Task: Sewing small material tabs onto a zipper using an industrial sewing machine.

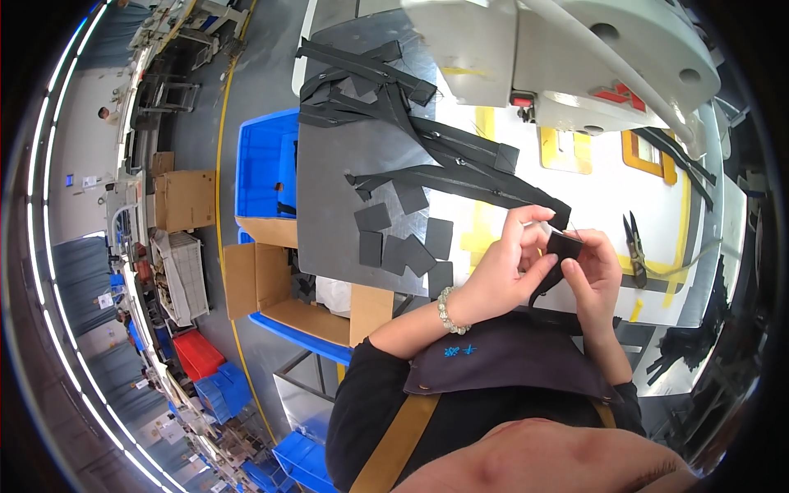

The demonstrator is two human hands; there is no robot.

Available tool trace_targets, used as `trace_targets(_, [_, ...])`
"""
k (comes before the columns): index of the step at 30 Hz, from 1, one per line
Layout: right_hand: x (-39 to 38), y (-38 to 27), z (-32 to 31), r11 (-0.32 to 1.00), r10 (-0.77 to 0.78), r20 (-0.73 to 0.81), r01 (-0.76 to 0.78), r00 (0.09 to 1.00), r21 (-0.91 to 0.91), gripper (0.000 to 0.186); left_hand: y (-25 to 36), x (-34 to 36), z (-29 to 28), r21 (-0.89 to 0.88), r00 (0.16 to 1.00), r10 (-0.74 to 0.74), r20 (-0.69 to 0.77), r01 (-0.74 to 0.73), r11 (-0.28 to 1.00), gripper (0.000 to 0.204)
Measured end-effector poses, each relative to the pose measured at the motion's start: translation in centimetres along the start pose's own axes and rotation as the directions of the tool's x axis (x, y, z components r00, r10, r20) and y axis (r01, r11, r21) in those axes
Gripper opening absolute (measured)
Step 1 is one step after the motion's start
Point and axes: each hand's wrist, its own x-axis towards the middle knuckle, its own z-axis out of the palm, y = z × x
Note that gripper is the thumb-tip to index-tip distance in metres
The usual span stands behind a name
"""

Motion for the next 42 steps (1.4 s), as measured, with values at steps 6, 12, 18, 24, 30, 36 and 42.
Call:
trace_targets(6, [0.5, 0.6, 0.2, 0.978, 0.204, -0.101, -0.2, 0.974, 0.049, 0.018, 4.8, 1.9, -5.7, 0.806, 0.973, 0.164, 0.162, -0.227, 0.548, 0.041])
trace_targets(12, [0.6, 1.7, 1.3, 0.976, 0.214, -0.073, -0.21, 0.974, 0.065, 0.018, 6.7, 11.0, -20.5, 0.945, 0.866, 0.499, -0.035, -0.135, 0.3, 0.021])
trace_targets(18, [-0.1, 2.6, 2.1, 0.975, 0.084, -0.105, -0.103, 0.991, -0.195, 0.019, 8.3, 17.6, -27.4, 0.948, 0.924, 0.383, 0.014, -0.135, 0.289, 0.041])
trace_targets(24, [-0.1, 2.6, 2.4, 0.951, 0.056, -0.132, -0.093, 0.99, -0.295, 0.021, 8.4, 19.2, -28.4, 0.925, 0.994, -0.034, -0.104, 0.11, 0.363, 0.039])
trace_targets(30, [-0.5, 3.7, 1.8, 0.94, 0.043, -0.135, -0.086, 0.99, -0.331, 0.023, 8.9, 14.7, -25.7, 0.86, 0.989, 0.132, -0.061, -0.015, 0.509, 0.021])
trace_targets(36, [-1.2, 4.3, 1.2, 0.934, 0.034, -0.172, -0.092, 0.985, -0.345, 0.024, 9.9, 10.6, -24.1, 0.517, 0.965, 0.185, -0.186, -0.064, 0.853, 0.027])
trace_targets(42, [-1.5, 4.7, 0.5, 0.936, 0.065, -0.154, -0.114, 0.986, -0.333, 0.025, 10.9, 8.4, -22.4, 0.406, 0.948, 0.192, -0.254, -0.075, 0.911, 0.005])
